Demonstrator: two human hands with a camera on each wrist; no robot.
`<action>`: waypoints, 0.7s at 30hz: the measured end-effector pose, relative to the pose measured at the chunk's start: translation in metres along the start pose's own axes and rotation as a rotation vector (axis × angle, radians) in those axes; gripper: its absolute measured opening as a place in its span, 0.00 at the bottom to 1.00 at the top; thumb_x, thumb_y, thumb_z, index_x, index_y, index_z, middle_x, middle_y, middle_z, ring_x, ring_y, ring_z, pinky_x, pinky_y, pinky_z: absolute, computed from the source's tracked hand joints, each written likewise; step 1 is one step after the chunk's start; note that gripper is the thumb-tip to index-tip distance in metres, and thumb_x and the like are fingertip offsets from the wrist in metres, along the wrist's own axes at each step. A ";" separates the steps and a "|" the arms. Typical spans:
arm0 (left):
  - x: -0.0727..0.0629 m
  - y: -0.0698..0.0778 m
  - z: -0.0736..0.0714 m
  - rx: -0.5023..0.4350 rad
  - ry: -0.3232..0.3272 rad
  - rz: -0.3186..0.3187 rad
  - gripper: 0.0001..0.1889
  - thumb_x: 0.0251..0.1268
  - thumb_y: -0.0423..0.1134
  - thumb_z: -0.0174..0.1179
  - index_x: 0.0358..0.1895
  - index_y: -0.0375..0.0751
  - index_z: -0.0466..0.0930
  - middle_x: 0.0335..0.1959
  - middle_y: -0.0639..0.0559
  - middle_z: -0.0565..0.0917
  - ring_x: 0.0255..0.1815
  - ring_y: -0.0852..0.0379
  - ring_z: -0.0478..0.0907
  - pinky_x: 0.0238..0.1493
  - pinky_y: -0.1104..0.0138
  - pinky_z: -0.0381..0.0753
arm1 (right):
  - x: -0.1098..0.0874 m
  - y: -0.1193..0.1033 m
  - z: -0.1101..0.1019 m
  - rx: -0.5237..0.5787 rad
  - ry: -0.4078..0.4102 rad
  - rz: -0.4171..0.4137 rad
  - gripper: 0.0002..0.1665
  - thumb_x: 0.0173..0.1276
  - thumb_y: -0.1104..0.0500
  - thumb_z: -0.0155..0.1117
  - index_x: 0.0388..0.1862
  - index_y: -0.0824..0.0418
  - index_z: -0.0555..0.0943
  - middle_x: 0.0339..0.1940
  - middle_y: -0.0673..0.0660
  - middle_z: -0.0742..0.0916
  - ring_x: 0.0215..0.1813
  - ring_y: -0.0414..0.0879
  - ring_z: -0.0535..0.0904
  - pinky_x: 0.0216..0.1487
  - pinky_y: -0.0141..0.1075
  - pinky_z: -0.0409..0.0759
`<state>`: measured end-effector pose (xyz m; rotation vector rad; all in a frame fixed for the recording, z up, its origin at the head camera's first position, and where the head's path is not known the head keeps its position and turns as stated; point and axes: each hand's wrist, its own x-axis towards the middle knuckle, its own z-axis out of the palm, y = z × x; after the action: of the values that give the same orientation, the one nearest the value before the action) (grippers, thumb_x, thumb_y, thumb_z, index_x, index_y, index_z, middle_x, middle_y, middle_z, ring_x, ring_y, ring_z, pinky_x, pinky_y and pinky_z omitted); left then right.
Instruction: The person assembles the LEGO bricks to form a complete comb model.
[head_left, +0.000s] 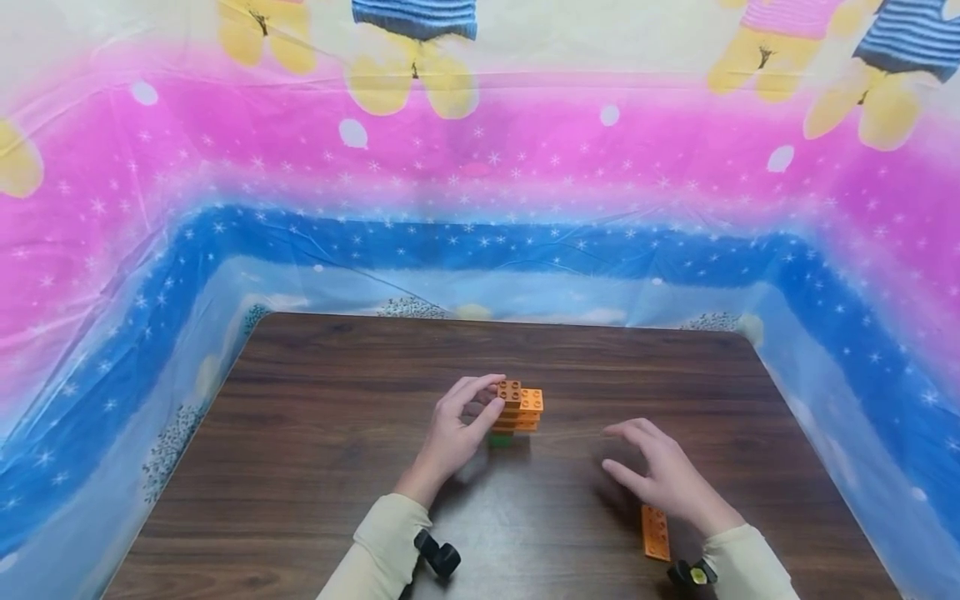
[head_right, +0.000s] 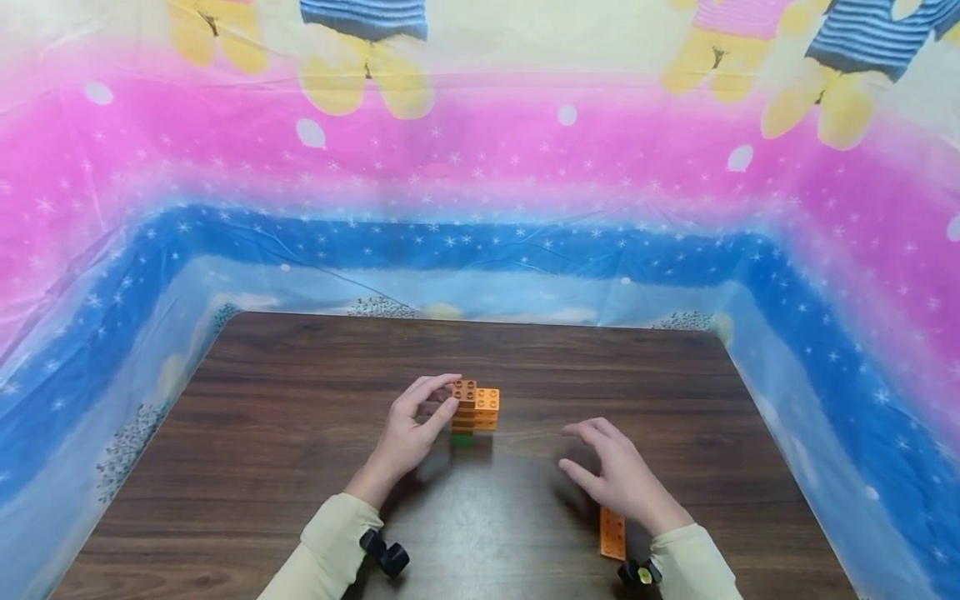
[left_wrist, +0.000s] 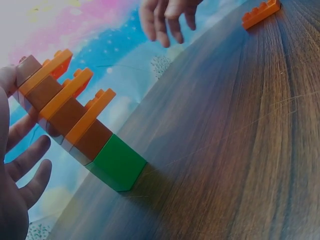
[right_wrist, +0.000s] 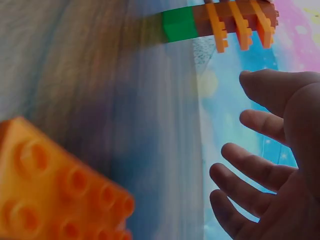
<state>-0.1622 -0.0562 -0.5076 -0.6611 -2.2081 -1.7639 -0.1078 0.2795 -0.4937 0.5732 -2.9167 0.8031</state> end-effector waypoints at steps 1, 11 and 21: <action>0.000 0.001 0.000 0.001 0.000 -0.001 0.18 0.77 0.38 0.64 0.67 0.51 0.82 0.56 0.53 0.84 0.52 0.52 0.83 0.49 0.54 0.86 | -0.003 0.001 0.000 -0.008 -0.014 0.002 0.25 0.72 0.52 0.74 0.65 0.56 0.83 0.60 0.50 0.84 0.60 0.52 0.83 0.56 0.55 0.83; 0.001 0.002 -0.002 -0.008 -0.003 0.002 0.18 0.76 0.38 0.64 0.66 0.50 0.83 0.55 0.51 0.85 0.51 0.50 0.83 0.49 0.52 0.87 | -0.033 0.025 -0.002 -0.050 -0.122 -0.084 0.20 0.72 0.61 0.72 0.61 0.49 0.85 0.58 0.42 0.83 0.60 0.43 0.81 0.58 0.50 0.82; 0.001 -0.001 -0.004 0.017 -0.032 0.003 0.18 0.79 0.42 0.62 0.67 0.50 0.82 0.56 0.55 0.83 0.52 0.55 0.82 0.49 0.53 0.87 | -0.051 0.039 -0.008 -0.036 -0.270 -0.123 0.49 0.53 0.84 0.56 0.63 0.39 0.84 0.67 0.51 0.80 0.65 0.56 0.75 0.58 0.51 0.81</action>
<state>-0.1638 -0.0597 -0.5075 -0.6932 -2.2385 -1.7428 -0.0748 0.3321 -0.5139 0.9146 -3.0861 0.7075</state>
